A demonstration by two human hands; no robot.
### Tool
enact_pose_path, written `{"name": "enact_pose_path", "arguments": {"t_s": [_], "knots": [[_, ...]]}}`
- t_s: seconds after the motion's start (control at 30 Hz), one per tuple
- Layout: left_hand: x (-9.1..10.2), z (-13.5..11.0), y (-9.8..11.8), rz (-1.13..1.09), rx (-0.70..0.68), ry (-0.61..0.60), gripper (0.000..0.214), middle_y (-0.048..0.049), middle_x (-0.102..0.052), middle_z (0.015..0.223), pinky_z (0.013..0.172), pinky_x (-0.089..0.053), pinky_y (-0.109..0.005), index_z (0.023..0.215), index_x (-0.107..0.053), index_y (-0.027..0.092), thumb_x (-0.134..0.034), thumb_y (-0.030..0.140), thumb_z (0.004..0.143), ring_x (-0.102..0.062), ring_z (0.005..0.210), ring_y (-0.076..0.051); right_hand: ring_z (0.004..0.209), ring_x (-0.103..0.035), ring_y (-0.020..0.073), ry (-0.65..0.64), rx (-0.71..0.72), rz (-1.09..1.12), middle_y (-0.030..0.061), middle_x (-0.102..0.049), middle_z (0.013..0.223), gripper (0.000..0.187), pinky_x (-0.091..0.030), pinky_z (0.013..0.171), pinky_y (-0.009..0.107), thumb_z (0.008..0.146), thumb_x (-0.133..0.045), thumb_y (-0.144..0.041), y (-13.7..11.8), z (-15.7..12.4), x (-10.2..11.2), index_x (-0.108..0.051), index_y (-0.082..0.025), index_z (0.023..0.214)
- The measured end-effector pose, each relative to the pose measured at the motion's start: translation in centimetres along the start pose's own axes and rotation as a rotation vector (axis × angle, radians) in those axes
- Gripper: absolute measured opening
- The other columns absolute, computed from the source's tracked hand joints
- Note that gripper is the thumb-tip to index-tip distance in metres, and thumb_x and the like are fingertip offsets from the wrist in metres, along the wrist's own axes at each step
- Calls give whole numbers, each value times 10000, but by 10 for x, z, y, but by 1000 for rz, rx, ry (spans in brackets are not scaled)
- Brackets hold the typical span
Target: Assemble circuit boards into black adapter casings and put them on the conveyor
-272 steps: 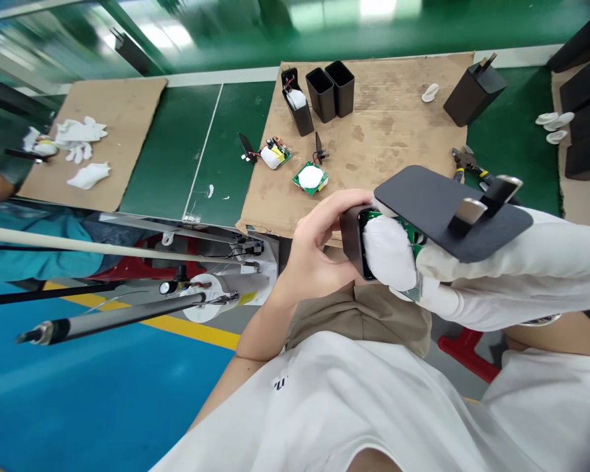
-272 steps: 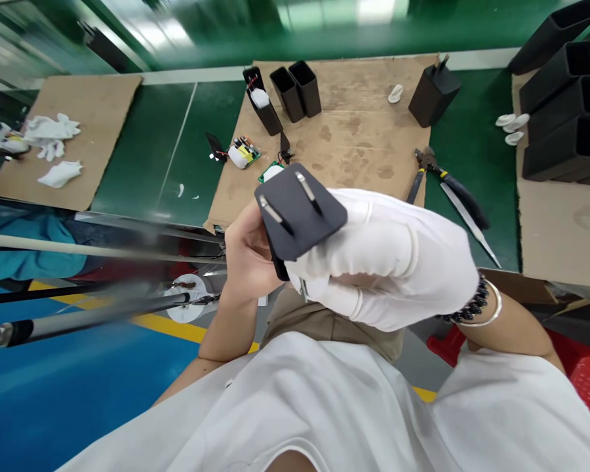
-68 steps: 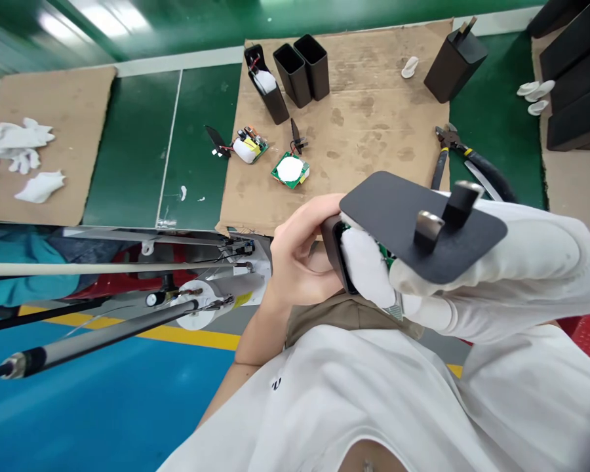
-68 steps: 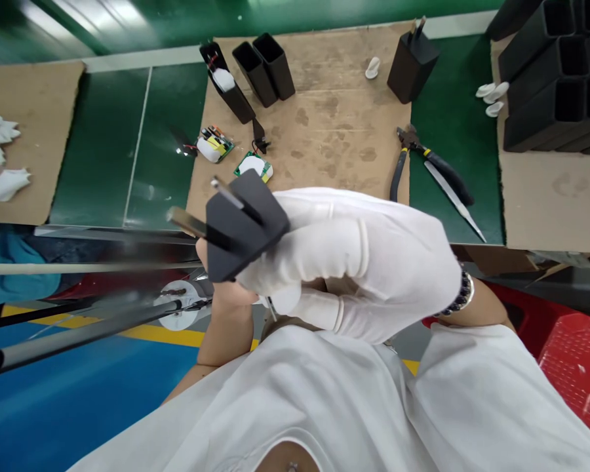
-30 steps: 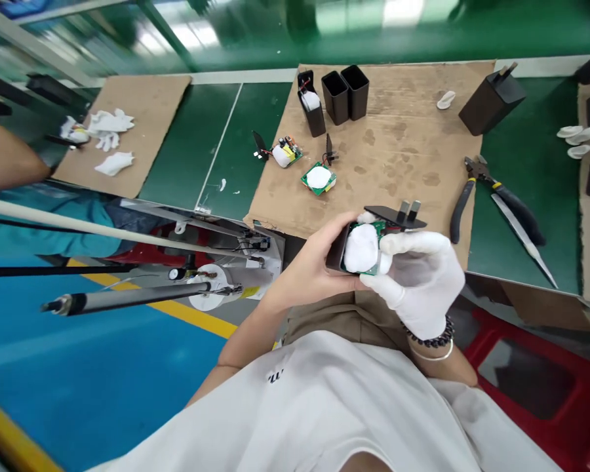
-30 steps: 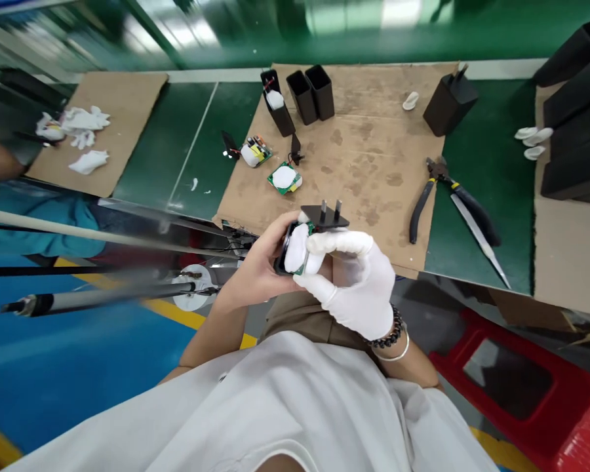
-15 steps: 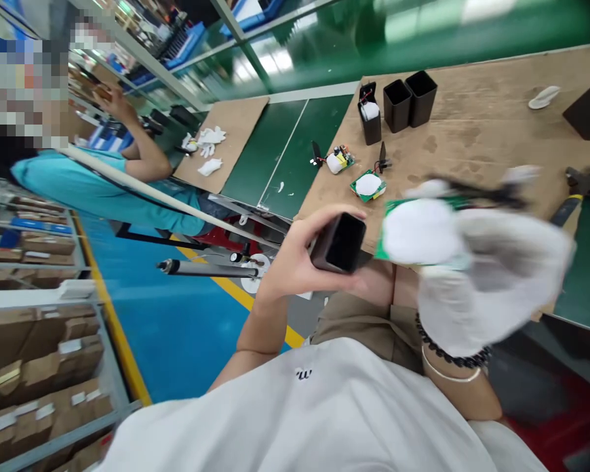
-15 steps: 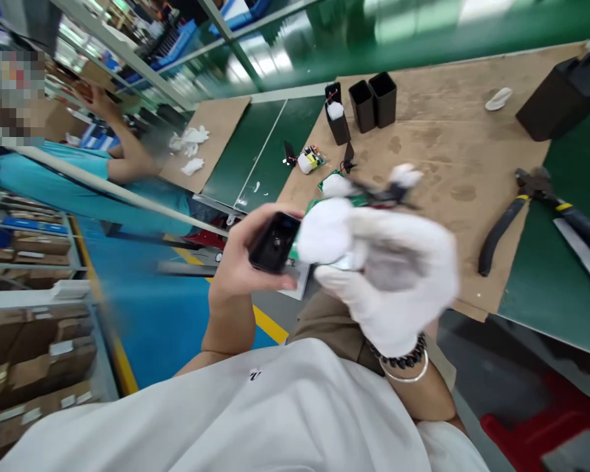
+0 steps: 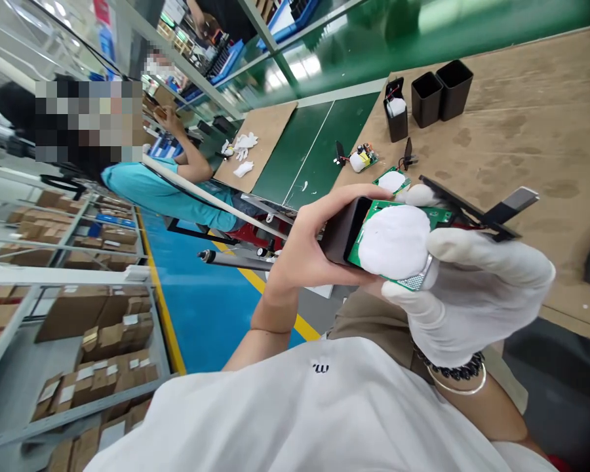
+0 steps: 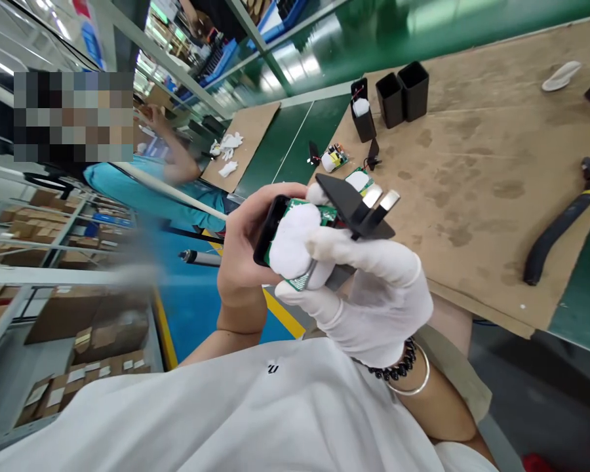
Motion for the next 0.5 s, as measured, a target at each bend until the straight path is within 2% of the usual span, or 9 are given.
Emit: {"name": "enact_pose_path", "arguments": {"t_s": [0.07,0.17,0.4,0.5], "knots": [[0,2,3,5,8,-14,840,-63,-732,1298,1072,-580,-535,1262,-703,278,-868,761,594,-642,1324,-414,772,-783,164,-18,77,22,-52,-826,1009,660,-697,783,293,596,-894,66,-6,2,-2,-787,-282,1146],[-1,4,8,34,19,-31,856,-65,-734,1306,1068,-589,-525,1261,-715,266,-854,783,593,-631,1345,-416,680,-763,155,-72,54,39,-51,-822,1056,679,-697,680,302,626,-864,86,-10,2,-2,-780,-295,1182],[-2,7,24,64,-58,-50,702,-42,-755,1274,1090,-591,-458,1247,-738,259,-820,712,716,-694,1267,-352,725,-778,155,-136,24,9,-86,-812,1111,729,-714,704,282,636,-846,98,-17,1,8,-770,-332,1220],[-1,9,26,80,-80,-62,694,-36,-771,1217,1060,-600,-414,1222,-746,254,-857,678,684,-725,1195,-336,724,-778,165,-200,-35,-25,-92,-797,1170,789,-719,721,319,616,-852,95,-17,1,13,-759,-371,1246]]}}
Point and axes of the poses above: each hand's wrist, its own z-axis towards the middle knuckle, its own x-axis out of the back of the hand, y = z × x, the point moved 4 cm from there along z, towards the middle knuckle
